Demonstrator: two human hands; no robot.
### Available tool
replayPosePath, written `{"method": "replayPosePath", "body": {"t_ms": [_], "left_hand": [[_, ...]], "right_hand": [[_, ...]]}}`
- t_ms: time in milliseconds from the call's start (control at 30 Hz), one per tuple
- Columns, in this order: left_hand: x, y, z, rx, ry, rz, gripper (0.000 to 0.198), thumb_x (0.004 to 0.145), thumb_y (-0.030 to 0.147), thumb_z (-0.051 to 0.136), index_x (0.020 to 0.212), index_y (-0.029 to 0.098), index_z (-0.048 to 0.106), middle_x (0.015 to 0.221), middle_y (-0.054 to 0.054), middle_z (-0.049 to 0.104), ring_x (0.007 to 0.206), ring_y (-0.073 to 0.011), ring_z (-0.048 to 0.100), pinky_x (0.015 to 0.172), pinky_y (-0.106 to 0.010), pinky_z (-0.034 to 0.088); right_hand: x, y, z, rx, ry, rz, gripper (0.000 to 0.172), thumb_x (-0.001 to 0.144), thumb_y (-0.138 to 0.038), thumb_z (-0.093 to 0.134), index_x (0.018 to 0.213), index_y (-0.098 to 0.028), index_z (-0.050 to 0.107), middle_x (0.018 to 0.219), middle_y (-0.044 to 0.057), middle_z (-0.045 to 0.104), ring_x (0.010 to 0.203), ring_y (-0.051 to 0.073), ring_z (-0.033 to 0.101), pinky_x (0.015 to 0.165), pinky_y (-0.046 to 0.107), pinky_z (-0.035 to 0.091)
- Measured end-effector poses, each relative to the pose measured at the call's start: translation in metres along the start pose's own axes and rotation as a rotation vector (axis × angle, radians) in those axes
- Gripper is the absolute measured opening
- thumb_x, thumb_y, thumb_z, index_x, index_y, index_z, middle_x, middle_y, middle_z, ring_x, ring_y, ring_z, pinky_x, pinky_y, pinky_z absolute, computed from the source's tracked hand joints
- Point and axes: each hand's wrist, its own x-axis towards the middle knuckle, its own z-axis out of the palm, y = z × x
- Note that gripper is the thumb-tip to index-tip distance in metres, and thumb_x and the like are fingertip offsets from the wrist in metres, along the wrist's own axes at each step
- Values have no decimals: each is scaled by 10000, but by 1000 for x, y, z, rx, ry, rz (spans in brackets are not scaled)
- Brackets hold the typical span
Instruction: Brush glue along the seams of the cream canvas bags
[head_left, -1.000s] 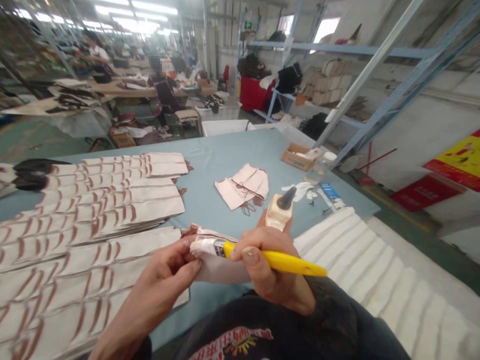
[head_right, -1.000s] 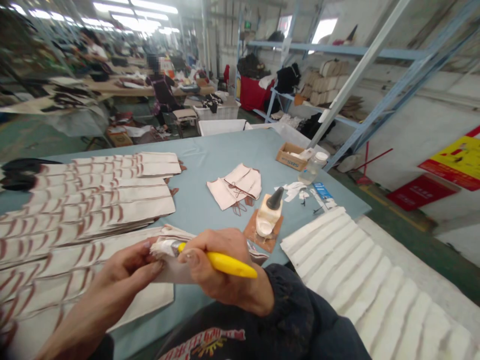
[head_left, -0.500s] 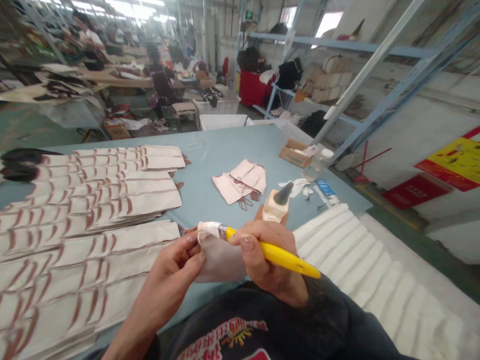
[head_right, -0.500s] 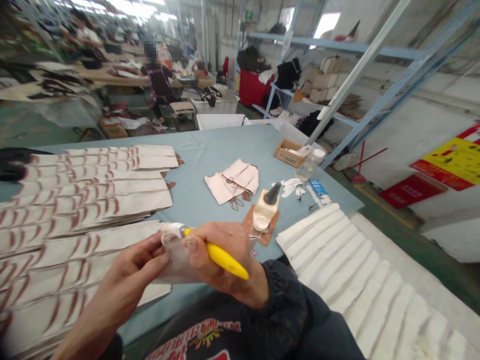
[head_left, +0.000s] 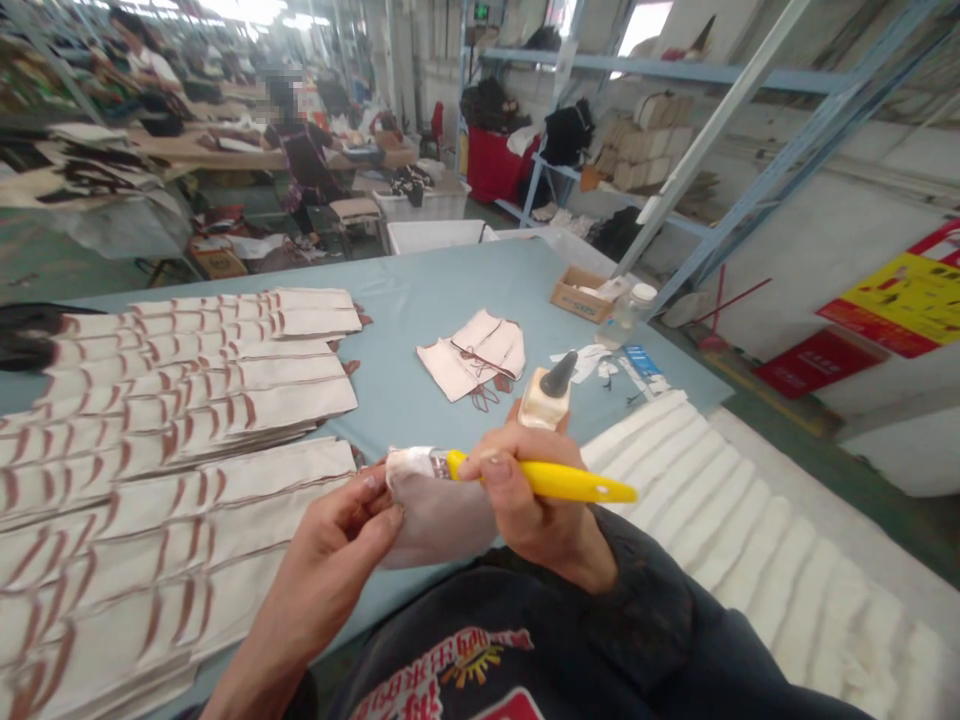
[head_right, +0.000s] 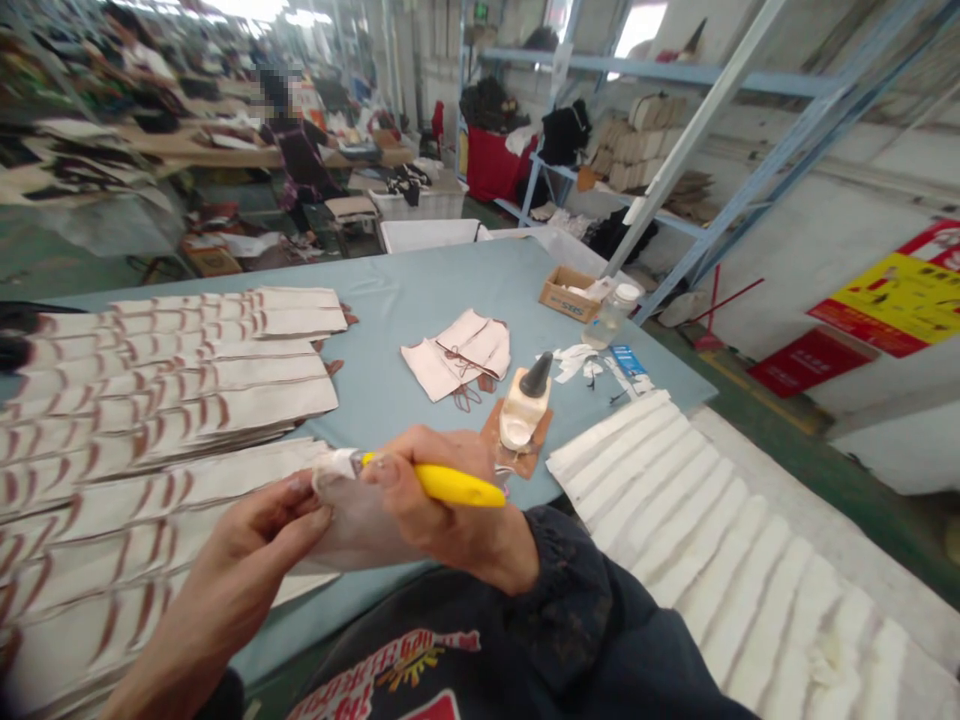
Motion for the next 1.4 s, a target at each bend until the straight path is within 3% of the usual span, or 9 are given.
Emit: {"method": "replayPosePath", "body": {"t_ms": [233,433,533,633,733,800,1000,1200,1400], "left_hand": [[-1,0,2,20,14,14,91,812,273,771,844,189,786,705,0,688,679,-169,616,644,-234,542],[2,3,7,192,44,72,85,786,250,733,799,193,795,741,-10,708,663,-159,602,615,-216,520],[3,0,6,182,57,106,149,803,245,697,879,210,820,817,-25,763,764,-189,670,736,-245,563],[2,-7,3,233,98,164,125,811,233,693,826,220,816,793,-19,769,736,-189,672,721,-247,556],[0,-13,3,307,139,230,145,835,236,681,738,233,789,738,-12,757,714,-198,677,699,-254,544],[-2,-15,5,341,177,241,176,856,252,668,720,244,780,716,-13,753,718,-209,683,708,-264,547],[-2,-14,10,412,208,275,161,827,229,662,711,254,772,668,3,724,636,-194,668,651,-255,537],[5,-16,11,429,152,305,203,807,200,629,686,240,788,636,12,719,575,-179,635,607,-249,520],[6,-20,9,387,98,250,229,814,202,622,707,242,821,695,-13,778,670,-218,705,674,-269,553]], "right_hand": [[-3,-3,-1,-13,-40,-1,269,1007,-264,546,765,-250,663,666,-28,749,549,130,688,544,242,543],[-5,10,-3,33,63,68,260,1032,-292,569,814,-240,701,703,-22,736,562,122,646,547,242,511],[-4,14,-7,191,211,191,295,1064,-357,571,830,-234,705,707,-27,699,501,90,554,451,202,431],[0,14,-8,334,339,294,384,1045,-442,607,740,-212,651,595,-52,568,426,64,434,367,173,317],[0,11,-5,411,310,388,433,1030,-490,616,708,-201,625,558,-67,522,368,44,325,329,173,254],[-5,8,-1,418,262,403,419,1043,-481,593,737,-200,646,570,-58,560,363,46,333,338,180,287],[-26,0,1,181,81,163,340,1058,-371,537,785,-238,691,634,-16,688,516,126,606,530,266,529],[-23,7,-4,78,-131,-256,300,1085,-330,473,848,-242,634,555,-65,604,443,103,527,492,260,455],[-15,11,-16,163,-157,-136,316,1062,-317,500,789,-245,642,574,-59,655,448,87,561,515,234,490]]}}
